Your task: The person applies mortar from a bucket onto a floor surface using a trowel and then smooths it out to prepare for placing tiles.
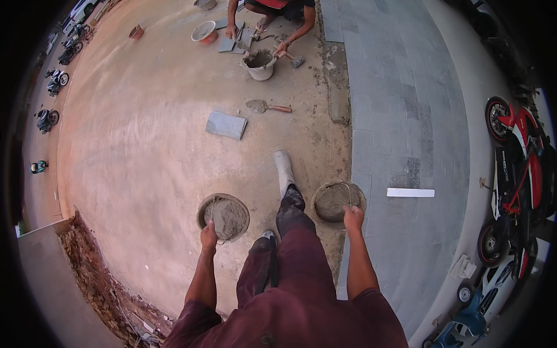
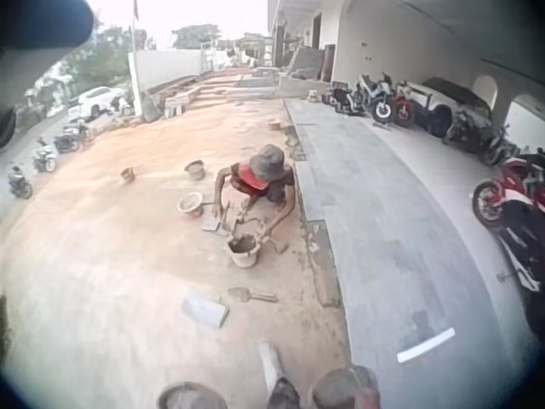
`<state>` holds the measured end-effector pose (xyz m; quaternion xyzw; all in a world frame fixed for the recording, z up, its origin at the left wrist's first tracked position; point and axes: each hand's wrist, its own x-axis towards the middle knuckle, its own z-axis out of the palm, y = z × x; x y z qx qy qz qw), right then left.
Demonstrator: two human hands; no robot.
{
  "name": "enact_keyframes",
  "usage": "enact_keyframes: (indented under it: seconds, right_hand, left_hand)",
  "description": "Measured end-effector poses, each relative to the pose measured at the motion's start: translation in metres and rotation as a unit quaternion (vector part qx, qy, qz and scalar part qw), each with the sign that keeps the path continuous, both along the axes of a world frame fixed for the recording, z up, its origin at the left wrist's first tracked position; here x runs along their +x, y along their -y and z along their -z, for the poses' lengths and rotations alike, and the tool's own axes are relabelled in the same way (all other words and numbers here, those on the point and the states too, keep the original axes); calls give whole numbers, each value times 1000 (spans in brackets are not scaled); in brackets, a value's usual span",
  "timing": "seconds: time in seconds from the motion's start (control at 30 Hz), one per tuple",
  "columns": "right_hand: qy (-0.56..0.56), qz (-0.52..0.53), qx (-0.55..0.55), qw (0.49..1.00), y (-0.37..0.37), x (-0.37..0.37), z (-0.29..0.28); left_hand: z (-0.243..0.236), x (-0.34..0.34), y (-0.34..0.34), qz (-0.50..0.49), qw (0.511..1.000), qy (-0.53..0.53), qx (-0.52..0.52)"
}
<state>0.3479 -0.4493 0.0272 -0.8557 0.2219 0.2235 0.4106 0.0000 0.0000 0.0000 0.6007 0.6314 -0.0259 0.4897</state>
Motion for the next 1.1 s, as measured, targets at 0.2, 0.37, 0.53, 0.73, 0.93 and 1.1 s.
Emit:
enact_keyframes:
  seconds: [0.2, 0.37, 0.53, 0.73, 0.93, 1.1]
  right_hand:
    - [53, -267, -56, 961, -141, 159, 84]
    - [71, -415, -54, 906, -258, 287, 123]
    - [80, -553, -78, 825, -366, 383, 154]
    - [82, -693, -193, 690, -440, 462, 190]
    - [103, -743, -219, 625, -477, 473, 228]
    - [133, -758, -230, 596, -468, 463, 250]
  left_hand:
    - [68, 127, -17, 125, 989, -40, 71]
    - [111, 231, -46, 178, 983, -33, 20]
    - [161, 317, -77, 273, 962, -19, 20]
    - [196, 392, -78, 368, 929, -6, 25]
    - [225, 400, -93, 442, 894, -16, 64]
    - [244, 384, -90, 410, 904, 31, 116]
